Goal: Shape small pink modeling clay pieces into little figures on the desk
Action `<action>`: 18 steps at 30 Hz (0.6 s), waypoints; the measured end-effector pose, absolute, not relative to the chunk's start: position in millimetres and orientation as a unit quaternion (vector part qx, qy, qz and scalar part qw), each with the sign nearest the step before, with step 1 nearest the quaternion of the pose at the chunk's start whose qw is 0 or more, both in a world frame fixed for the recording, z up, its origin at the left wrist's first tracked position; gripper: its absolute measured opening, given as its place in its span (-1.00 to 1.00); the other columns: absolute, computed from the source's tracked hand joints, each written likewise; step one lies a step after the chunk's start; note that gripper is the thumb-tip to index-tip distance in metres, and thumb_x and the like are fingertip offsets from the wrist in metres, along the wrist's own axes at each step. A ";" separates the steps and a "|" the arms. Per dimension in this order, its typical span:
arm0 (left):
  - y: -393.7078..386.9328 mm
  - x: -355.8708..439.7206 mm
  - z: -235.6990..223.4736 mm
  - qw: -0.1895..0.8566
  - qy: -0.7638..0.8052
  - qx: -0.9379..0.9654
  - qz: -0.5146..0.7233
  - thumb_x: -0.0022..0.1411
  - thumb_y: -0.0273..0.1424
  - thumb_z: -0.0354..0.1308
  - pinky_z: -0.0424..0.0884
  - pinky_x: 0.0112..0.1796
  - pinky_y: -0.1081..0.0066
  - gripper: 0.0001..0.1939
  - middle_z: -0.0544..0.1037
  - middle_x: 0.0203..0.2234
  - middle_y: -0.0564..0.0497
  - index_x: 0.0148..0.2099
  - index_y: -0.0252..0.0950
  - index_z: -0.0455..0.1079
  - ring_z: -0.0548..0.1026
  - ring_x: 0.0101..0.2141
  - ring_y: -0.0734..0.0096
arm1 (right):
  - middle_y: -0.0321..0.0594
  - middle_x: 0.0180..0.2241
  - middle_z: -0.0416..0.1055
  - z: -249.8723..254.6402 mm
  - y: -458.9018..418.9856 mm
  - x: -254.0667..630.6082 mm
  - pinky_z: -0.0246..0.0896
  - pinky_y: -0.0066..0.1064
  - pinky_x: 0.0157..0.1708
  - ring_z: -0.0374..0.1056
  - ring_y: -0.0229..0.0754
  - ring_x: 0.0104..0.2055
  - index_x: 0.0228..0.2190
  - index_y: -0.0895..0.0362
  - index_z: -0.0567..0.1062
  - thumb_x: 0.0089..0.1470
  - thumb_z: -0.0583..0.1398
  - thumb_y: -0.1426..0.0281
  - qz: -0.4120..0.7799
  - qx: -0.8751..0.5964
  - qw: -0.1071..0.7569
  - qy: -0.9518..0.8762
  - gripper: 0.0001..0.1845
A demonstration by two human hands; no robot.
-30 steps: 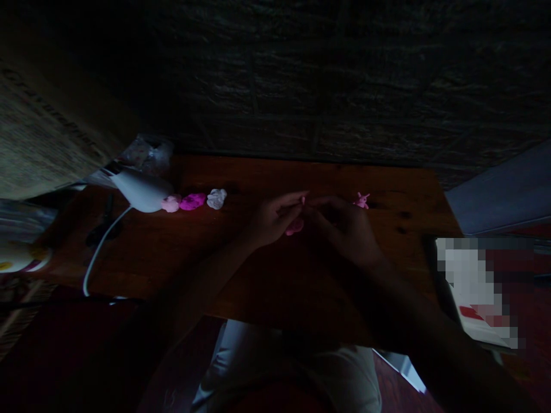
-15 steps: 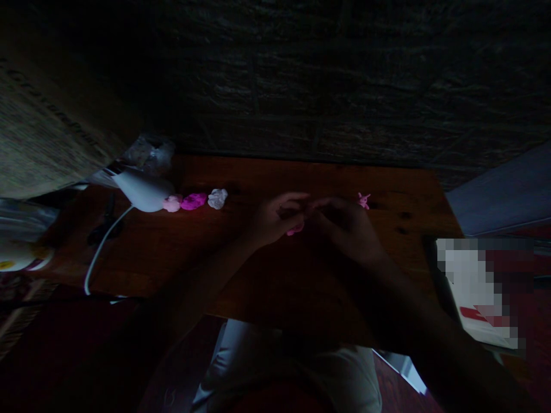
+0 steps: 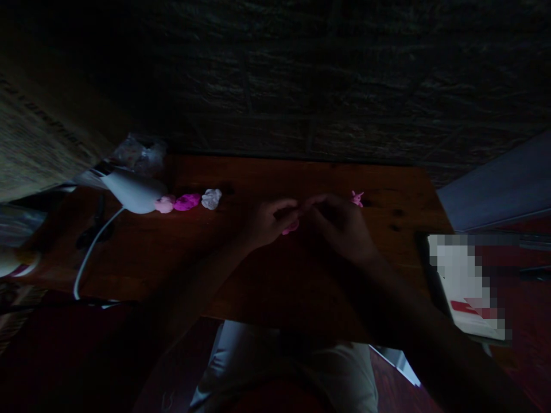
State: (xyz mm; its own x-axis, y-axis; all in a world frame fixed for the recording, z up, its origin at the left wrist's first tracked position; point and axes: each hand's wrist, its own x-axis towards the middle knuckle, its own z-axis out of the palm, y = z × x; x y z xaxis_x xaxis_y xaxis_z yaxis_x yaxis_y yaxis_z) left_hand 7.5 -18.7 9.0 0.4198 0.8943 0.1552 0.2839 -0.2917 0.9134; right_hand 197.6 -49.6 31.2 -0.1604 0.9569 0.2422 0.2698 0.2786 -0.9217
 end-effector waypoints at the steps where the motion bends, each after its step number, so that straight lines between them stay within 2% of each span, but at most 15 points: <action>1: -18.2 7.1 8.8 0.413 0.408 0.736 0.349 0.38 -0.18 0.15 0.35 -0.41 0.51 -0.69 0.57 -0.50 0.02 -0.22 -0.32 0.53 0.47 -0.50 0.51 | -0.16 -0.29 0.63 31.0 -49.4 197.5 0.44 -0.29 -0.19 0.55 -0.13 -0.27 -0.23 0.11 0.58 0.26 0.24 0.29 0.382 -0.462 0.454 -0.659 -0.83; 4: -17.7 7.3 8.8 0.370 0.407 0.761 0.343 0.42 -0.15 0.07 0.36 -0.37 0.51 -0.65 0.59 -0.47 0.03 -0.20 -0.30 0.53 0.52 -0.44 0.48 | -0.18 -0.32 0.64 29.8 -48.2 197.3 0.46 -0.31 -0.23 0.56 -0.14 -0.29 -0.22 0.11 0.59 0.24 0.27 0.25 0.390 -0.449 0.461 -0.659 -0.81; 10: -18.5 8.1 8.0 0.364 0.395 0.764 0.357 0.47 -0.14 -0.04 0.38 -0.40 0.53 -0.59 0.58 -0.48 0.03 -0.13 -0.31 0.51 0.52 -0.46 0.50 | -0.20 -0.35 0.64 27.9 -46.7 196.5 0.48 -0.32 -0.26 0.57 -0.16 -0.32 -0.23 0.10 0.61 0.22 0.30 0.16 0.410 -0.432 0.480 -0.644 -0.74; 14: -17.1 7.2 4.2 0.368 0.401 0.754 0.367 0.43 -0.14 0.06 0.39 -0.41 0.54 -0.64 0.61 -0.43 0.01 -0.09 -0.30 0.53 0.54 -0.45 0.50 | -0.18 -0.28 0.64 26.1 -47.4 196.4 0.49 -0.30 -0.22 0.57 -0.14 -0.26 -0.11 0.10 0.60 0.22 0.30 0.16 0.407 -0.434 0.480 -0.645 -0.69; 18: -18.0 8.0 4.7 0.396 0.408 0.735 0.370 0.40 -0.14 0.12 0.37 -0.46 0.55 -0.65 0.59 -0.49 0.04 -0.10 -0.32 0.54 0.50 -0.52 0.52 | -0.17 -0.27 0.65 25.3 -47.8 196.9 0.47 -0.29 -0.17 0.57 -0.13 -0.24 -0.16 0.10 0.62 0.24 0.28 0.19 0.392 -0.435 0.479 -0.654 -0.74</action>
State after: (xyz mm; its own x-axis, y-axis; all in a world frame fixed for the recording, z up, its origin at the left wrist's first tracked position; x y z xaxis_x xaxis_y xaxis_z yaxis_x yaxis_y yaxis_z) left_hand 8.0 -18.0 4.7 0.3941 0.8922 0.2207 0.3056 -0.3537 0.8840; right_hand 196.9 -47.8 25.3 -0.1627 0.9446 0.2851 0.1948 0.3141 -0.9292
